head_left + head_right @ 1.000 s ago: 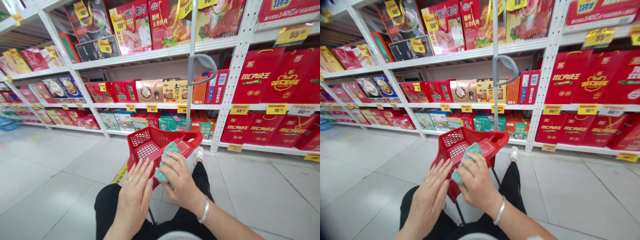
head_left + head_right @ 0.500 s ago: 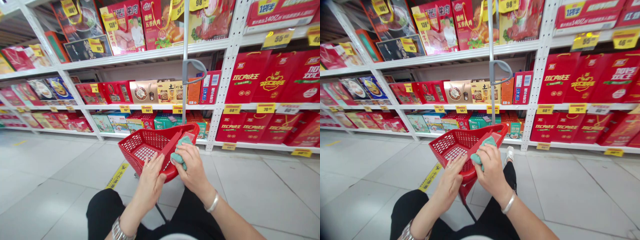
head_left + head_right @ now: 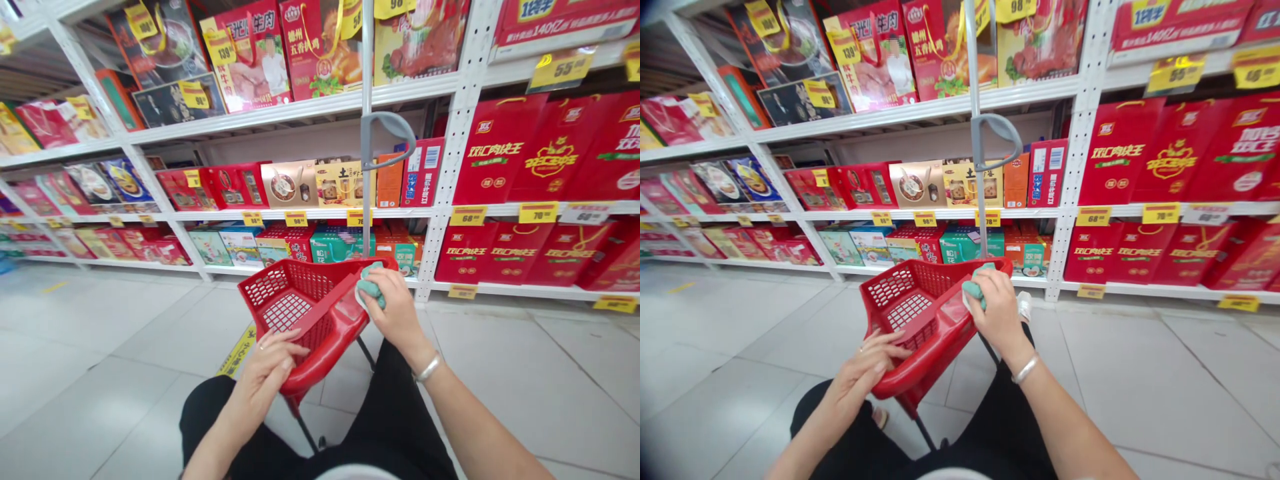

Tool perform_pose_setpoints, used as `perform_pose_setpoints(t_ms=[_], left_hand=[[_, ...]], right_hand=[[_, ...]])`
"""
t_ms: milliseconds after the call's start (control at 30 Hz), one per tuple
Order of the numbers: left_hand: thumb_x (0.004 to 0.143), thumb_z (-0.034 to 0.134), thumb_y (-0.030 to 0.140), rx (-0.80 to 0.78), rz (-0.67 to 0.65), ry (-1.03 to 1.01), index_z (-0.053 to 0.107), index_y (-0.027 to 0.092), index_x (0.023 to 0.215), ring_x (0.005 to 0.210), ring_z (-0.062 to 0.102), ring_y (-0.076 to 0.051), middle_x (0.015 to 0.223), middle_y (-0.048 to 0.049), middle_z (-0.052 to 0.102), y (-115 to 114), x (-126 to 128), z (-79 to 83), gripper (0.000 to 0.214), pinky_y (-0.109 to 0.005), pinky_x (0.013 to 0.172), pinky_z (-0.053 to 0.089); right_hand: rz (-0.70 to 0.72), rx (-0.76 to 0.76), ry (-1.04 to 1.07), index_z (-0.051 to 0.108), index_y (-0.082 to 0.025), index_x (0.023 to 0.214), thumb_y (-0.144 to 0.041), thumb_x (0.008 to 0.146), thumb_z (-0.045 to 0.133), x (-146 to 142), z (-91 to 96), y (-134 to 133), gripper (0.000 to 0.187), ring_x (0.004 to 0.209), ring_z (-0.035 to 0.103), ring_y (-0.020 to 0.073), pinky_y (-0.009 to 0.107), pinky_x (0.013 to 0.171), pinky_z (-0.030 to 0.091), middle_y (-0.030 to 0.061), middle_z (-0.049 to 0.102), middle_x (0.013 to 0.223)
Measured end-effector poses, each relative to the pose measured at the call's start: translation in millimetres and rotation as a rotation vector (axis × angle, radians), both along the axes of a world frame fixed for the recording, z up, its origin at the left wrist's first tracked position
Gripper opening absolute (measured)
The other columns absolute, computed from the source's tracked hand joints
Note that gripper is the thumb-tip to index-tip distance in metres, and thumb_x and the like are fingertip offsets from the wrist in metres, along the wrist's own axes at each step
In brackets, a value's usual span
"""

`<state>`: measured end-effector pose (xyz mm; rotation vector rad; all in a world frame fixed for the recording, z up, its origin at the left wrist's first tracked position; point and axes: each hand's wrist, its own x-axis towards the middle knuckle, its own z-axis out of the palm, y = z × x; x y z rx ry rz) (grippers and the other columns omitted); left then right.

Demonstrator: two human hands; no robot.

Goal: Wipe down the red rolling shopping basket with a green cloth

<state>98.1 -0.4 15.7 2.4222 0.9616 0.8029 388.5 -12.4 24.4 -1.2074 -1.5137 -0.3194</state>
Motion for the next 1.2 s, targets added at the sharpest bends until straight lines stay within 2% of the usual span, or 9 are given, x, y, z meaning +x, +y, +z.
perform_pose_setpoints(t_ms=[133,200,367,567,833,933,1033,1100,1200], left_hand=[[0.094,0.037,0.040,-0.101,-0.054,0.012,0.073,0.027,0.068,0.133,0.053,-0.029,0.114,-0.0062,0.076,13.8,-48.3,8.6,0.046,-0.053,0.118,0.034],[0.091,0.041,0.043,-0.115,0.009,0.050,0.077,0.029,0.075,0.138,0.049,-0.030,0.127,-0.0053,0.071,20.3,-71.6,14.3,0.042,-0.054,0.118,0.033],[0.089,0.045,0.057,-0.025,0.461,0.129,0.073,0.027,0.120,0.127,0.060,-0.030,0.133,-0.0079,0.067,17.5,-103.3,23.2,0.051,-0.046,0.106,0.049],[0.089,0.041,0.065,0.067,0.882,0.114,0.069,0.018,0.125,0.118,0.066,-0.034,0.124,-0.0146,0.071,3.9,-93.9,14.6,0.066,-0.049,0.096,0.055],[0.083,0.050,0.061,0.090,0.783,-0.041,0.072,0.021,0.121,0.121,0.064,-0.029,0.127,-0.0089,0.071,35.6,-136.8,22.6,0.059,-0.040,0.104,0.051],[0.080,0.054,0.059,0.179,0.892,-0.076,0.075,0.021,0.112,0.121,0.064,-0.033,0.128,-0.0130,0.070,54.8,-157.3,25.9,0.054,-0.046,0.105,0.050],[0.081,0.054,0.059,0.238,0.998,-0.083,0.074,0.020,0.111,0.117,0.066,-0.035,0.126,-0.0150,0.070,57.9,-154.2,28.3,0.053,-0.050,0.105,0.050],[0.087,0.048,0.058,0.245,0.922,-0.108,0.070,0.022,0.120,0.122,0.063,-0.032,0.129,-0.0120,0.069,48.0,-134.9,28.0,0.053,-0.047,0.107,0.049],[0.098,0.033,0.049,0.255,0.643,-0.110,0.058,0.025,0.138,0.137,0.051,-0.026,0.142,-0.0070,0.061,22.4,-91.7,23.9,0.053,-0.045,0.115,0.040]], right_hand=[[0.042,-0.063,-0.047,0.063,-0.022,0.096,-0.027,0.091,0.059,18.0,3.6,13.4,0.008,0.097,0.060,0.0256,0.042,0.088,0.047,0.0082,0.067,0.098],[0.109,-0.119,-0.095,0.063,-0.022,0.093,-0.027,0.091,0.059,15.9,7.1,14.1,0.007,0.092,0.060,0.0243,0.038,0.083,0.047,0.0070,0.067,0.094],[0.197,-0.275,-0.208,0.059,-0.022,0.080,-0.024,0.087,0.062,-13.7,20.4,10.9,0.008,0.077,0.057,0.0202,0.032,0.071,0.043,0.0031,0.063,0.080],[0.403,-0.397,-0.165,0.059,-0.022,0.080,-0.022,0.085,0.062,-35.7,31.0,2.8,0.007,0.074,0.059,0.0173,0.029,0.070,0.044,0.0001,0.064,0.079],[0.608,-0.425,-0.105,0.062,-0.023,0.086,-0.021,0.085,0.065,-62.0,39.5,-33.7,0.003,0.078,0.062,0.0174,0.029,0.071,0.049,-0.0001,0.067,0.083],[0.788,-0.339,-0.025,0.064,-0.025,0.097,-0.026,0.090,0.064,-72.0,36.5,-52.7,0.007,0.094,0.066,0.0200,0.033,0.084,0.053,0.0032,0.070,0.098],[0.884,-0.243,0.119,0.064,-0.026,0.106,-0.030,0.090,0.066,-65.9,25.4,-65.6,0.017,0.103,0.067,0.0225,0.036,0.090,0.055,0.0057,0.071,0.107],[0.808,-0.182,0.252,0.064,-0.027,0.108,-0.031,0.091,0.065,-55.7,16.0,-65.3,0.017,0.102,0.068,0.0230,0.036,0.087,0.057,0.0064,0.071,0.107],[0.520,-0.097,0.399,0.065,-0.026,0.105,-0.030,0.091,0.064,-46.4,3.8,-50.2,0.014,0.098,0.068,0.0226,0.035,0.084,0.057,0.0066,0.070,0.105]])
